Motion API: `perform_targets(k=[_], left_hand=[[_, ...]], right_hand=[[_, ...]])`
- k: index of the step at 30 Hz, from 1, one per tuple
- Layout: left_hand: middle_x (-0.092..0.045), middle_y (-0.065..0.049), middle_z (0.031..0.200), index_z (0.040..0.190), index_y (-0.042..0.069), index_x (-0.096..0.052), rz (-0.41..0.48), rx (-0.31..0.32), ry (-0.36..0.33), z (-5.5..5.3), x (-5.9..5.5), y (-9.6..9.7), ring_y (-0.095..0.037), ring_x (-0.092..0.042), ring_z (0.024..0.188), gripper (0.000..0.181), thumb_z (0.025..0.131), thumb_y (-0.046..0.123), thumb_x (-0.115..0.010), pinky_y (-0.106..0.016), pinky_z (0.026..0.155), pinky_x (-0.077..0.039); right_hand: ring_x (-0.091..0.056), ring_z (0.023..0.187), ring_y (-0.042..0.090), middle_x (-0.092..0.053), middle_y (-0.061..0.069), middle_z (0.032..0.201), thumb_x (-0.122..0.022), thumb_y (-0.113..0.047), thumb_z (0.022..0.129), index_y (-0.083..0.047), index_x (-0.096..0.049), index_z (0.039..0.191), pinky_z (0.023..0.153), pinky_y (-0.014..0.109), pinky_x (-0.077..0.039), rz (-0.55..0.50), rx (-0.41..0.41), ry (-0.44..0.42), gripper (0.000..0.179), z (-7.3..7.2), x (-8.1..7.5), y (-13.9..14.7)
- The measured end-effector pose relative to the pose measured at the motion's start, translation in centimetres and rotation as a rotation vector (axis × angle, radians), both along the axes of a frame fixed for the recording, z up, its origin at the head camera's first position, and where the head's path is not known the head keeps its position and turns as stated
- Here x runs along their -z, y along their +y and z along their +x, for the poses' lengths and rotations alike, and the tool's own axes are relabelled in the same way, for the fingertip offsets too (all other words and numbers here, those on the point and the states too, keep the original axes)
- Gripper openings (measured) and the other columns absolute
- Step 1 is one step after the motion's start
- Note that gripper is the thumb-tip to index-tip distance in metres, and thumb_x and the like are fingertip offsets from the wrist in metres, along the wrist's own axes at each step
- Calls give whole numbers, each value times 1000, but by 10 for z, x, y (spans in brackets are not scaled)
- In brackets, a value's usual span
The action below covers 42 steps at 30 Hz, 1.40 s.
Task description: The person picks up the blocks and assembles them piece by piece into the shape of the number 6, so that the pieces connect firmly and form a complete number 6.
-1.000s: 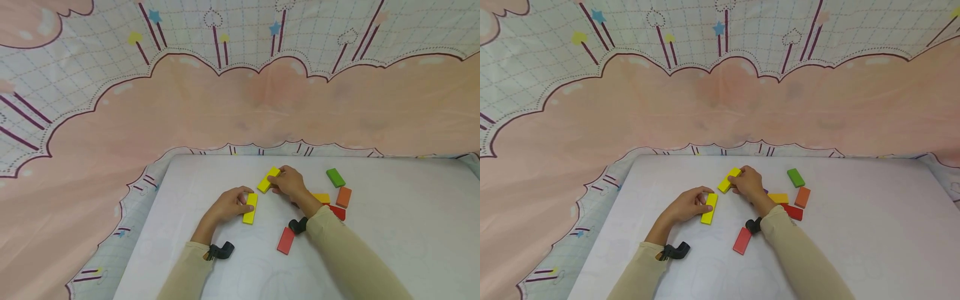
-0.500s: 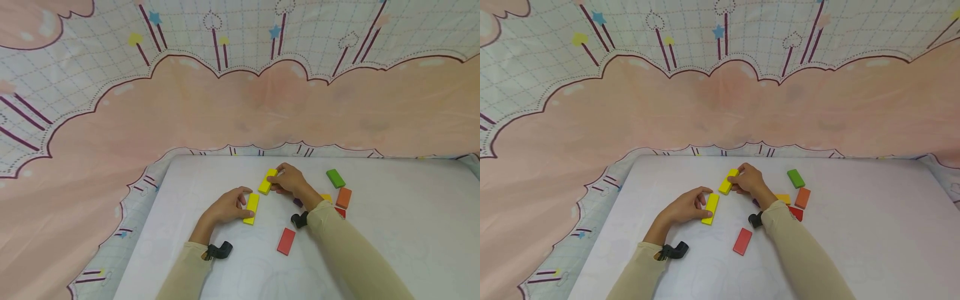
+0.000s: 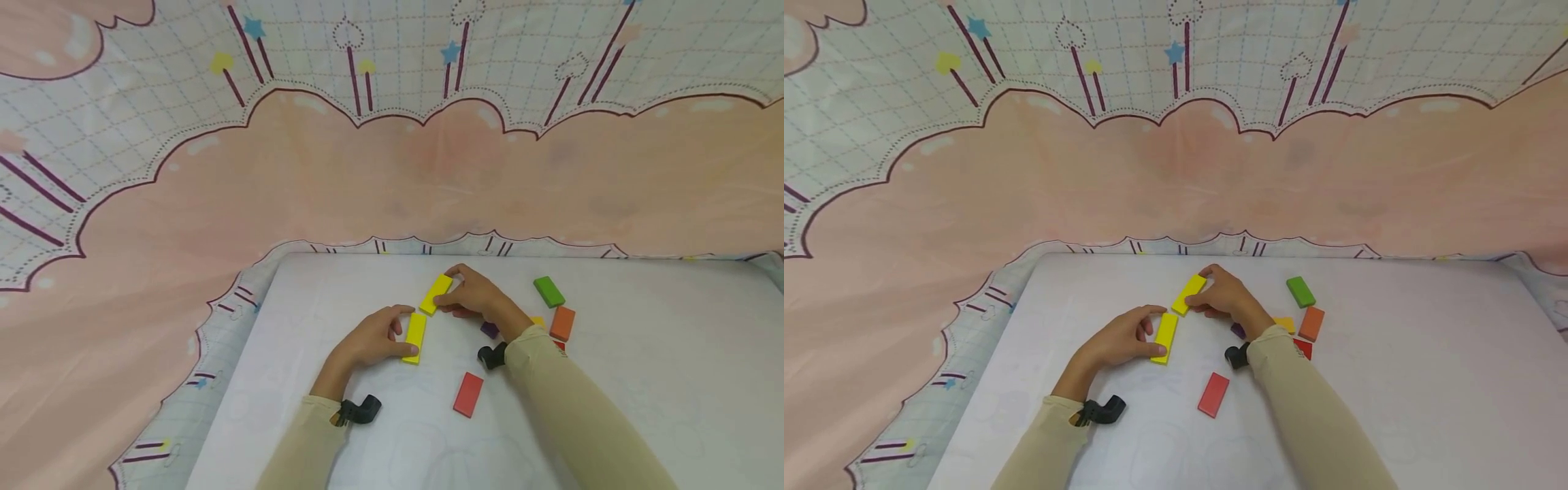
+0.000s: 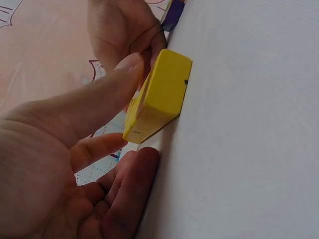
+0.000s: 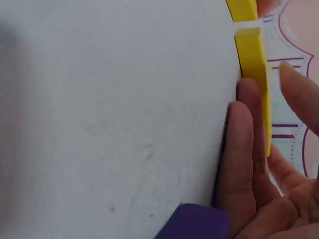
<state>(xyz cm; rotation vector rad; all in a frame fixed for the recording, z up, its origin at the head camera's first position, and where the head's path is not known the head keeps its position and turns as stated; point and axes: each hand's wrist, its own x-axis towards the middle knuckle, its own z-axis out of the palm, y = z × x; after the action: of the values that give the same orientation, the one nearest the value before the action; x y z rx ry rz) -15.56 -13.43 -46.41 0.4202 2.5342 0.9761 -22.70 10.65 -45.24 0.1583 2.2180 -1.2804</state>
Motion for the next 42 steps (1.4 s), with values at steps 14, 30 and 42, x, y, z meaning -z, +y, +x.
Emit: perform_targets(k=[14,30,42], left_hand=[[-56,1,98,149,22,-51,-27,11,10,2,0,2,-16,-52,84,85,76,40,-90,-28,71,-46],[-28,-6,169,150,37,-52,-250,42,161,7,-12,-9,-35,-12,159,77,81,55,-81,-73,121,-9],[-14,-8,173,151,43,-48,-219,63,107,6,-1,-13,-40,3,160,82,78,61,-81,-83,111,10]], right_hand=[[-61,61,14,-72,5,84,-82,-25,87,-20,-47,146,59,20,-53,9,5,26,69,3,-2,1],[-64,63,11,-72,4,84,-83,-24,87,-21,-48,146,58,20,-54,22,6,55,68,3,2,-1],[-63,63,12,-70,4,83,-82,-27,88,-22,-48,146,59,19,-53,42,-3,56,68,4,1,-4]])
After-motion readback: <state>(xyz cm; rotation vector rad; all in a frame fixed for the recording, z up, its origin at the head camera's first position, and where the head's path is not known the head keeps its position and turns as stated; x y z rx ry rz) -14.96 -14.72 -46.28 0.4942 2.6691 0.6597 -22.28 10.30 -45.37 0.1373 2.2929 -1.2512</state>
